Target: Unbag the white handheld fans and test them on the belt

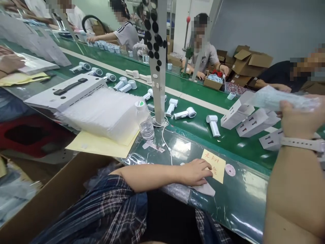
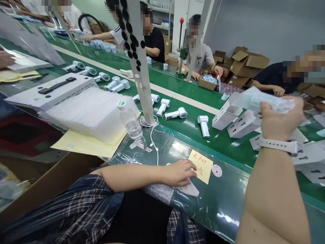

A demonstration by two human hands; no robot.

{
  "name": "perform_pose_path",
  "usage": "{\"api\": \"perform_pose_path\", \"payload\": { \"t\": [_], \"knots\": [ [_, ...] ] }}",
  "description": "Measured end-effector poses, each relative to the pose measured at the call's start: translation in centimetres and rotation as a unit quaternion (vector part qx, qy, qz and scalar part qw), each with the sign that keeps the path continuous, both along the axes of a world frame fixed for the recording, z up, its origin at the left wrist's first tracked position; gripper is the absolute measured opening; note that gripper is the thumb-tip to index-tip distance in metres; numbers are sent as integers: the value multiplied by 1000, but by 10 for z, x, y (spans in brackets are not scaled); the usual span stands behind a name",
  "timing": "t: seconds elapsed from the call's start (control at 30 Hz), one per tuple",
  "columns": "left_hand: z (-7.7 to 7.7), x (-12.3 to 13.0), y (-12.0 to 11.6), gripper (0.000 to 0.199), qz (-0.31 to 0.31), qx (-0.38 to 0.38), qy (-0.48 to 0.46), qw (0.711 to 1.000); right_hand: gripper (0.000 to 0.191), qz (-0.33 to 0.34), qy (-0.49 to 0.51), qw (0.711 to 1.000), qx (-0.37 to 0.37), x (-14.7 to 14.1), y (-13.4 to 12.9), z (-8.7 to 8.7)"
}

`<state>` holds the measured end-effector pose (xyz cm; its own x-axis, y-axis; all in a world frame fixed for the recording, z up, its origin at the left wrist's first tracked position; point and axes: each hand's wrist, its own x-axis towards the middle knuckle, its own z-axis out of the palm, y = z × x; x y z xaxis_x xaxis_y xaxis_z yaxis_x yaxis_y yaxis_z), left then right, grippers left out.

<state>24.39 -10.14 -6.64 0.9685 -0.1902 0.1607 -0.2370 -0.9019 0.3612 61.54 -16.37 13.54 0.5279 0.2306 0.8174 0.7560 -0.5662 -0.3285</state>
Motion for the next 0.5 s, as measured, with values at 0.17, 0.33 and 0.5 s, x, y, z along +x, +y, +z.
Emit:
{"api": "perform_pose_path", "payload": {
  "t": [0.17, 0.33, 0.5],
  "knots": [
    [3, -2, 8, 43, 36, -1, 44, 998, 49, 34, 15, 993, -113, -10, 7, -23],
    [2, -3, 3, 49, 21, 13, 68, 997, 45, 78, 1, 976, -201, -9, 3, -34],
    [0, -2, 2, 47, 31, 4, 49, 998, 53, 20, 32, 967, -253, 2, 9, -36]
  ]
}}
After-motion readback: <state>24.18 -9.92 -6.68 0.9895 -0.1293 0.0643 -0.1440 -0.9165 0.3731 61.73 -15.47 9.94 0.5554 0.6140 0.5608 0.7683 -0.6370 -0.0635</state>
